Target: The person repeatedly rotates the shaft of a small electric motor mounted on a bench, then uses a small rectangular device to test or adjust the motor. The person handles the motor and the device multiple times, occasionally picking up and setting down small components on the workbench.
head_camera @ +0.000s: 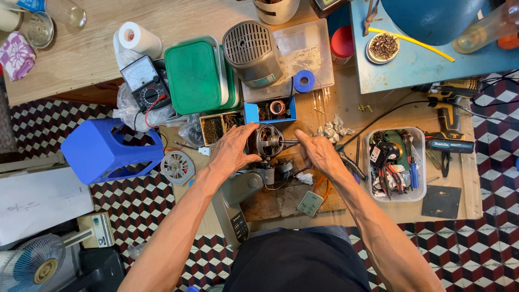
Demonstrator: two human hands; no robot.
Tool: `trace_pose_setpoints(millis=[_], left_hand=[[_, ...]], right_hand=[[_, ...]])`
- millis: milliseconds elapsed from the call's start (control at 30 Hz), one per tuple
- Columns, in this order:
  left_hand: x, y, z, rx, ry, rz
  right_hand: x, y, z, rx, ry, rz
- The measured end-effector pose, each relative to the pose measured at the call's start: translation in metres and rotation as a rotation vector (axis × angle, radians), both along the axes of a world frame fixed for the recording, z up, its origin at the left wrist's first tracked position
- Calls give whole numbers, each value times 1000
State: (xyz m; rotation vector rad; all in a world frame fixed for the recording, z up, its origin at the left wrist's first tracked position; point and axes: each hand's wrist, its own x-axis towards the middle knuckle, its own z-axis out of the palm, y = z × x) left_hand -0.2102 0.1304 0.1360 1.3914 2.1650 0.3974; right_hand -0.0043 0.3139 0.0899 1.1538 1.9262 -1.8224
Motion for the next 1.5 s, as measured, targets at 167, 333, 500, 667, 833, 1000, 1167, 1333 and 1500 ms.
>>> trace_pose_setpoints(millis=[167,333,500,667,833,1000,1167,1333,1500], left_hand=[[0,1,2,19,6,-3],[0,-1,2,16,10,-9],[0,-1,0,14,9,-9],[0,-2,-1,22,16,-17],[0,-3,0,0,4,-4],[0,-4,0,38,12,-17],[1,-4,3,35,53,-31],[1,-3,3,23,63,-26],[1,-7,-1,37,76,-35]], right_hand=[[5,4,2,212,176,143],[6,2,-1,212,188,140],[0,1,-4,-72,-2,-22],[1,0,-4,273,192,154],[-3,-2,-3,83,30,79],[-1,-1,-3,92,78,38],[2,-3,-8,61,79,54],[1,-4,-9,139,56,33],[6,-4,-8,163,103,65]])
